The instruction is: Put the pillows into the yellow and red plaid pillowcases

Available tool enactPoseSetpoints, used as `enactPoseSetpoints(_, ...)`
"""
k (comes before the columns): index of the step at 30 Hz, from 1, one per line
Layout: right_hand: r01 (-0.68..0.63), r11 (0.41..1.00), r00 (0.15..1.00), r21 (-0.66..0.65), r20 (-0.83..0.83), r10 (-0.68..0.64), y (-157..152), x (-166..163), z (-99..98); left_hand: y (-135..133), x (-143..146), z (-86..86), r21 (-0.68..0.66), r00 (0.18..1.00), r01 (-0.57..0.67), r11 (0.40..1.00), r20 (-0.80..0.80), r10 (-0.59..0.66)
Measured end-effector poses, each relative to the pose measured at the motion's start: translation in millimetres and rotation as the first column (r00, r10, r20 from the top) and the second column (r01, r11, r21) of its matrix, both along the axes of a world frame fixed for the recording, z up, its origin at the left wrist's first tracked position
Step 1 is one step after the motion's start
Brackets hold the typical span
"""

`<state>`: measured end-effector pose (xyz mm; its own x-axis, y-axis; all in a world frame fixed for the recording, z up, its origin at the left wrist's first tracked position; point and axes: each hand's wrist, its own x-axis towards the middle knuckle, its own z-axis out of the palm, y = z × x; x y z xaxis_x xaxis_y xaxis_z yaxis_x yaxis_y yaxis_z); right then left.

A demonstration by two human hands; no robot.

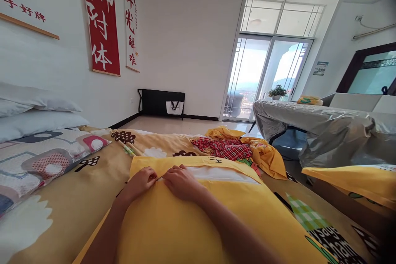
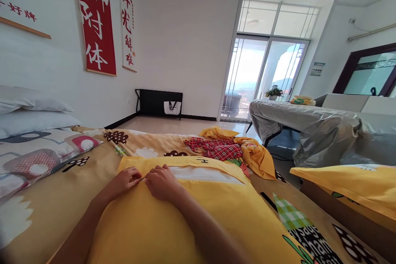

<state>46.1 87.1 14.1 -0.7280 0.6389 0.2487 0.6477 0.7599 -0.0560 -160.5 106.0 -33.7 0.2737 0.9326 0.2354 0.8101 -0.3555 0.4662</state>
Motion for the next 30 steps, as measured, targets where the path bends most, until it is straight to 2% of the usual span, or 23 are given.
enactPoseSetpoints(4,0.166,0.985,0.974,-0.051,0.164,-0.155,13.0,-25.0,-8.3,-3.9,1.9,2.9,0.001,1.000,-0.004,1.000,-0.012,0.004)
enactPoseSetpoints(11,0.306,0.952,0.941,-0.023,0.162,-0.298,19.5,-43.2,-25.4,-9.1,4.4,6.9,-0.025,0.999,-0.027,0.999,-0.024,0.026)
enactPoseSetpoints(22,0.339,0.940,0.931,-0.024,0.150,-0.332,14.0,-69.4,-27.8,-2.1,0.9,-3.5,-0.028,0.999,0.021,0.999,-0.039,-0.022)
enactPoseSetpoints(30,0.382,0.922,0.921,-0.066,0.101,-0.375,22.8,-62.9,-44.8,-5.8,1.0,-1.6,-0.052,0.998,0.033,0.998,-0.044,-0.035)
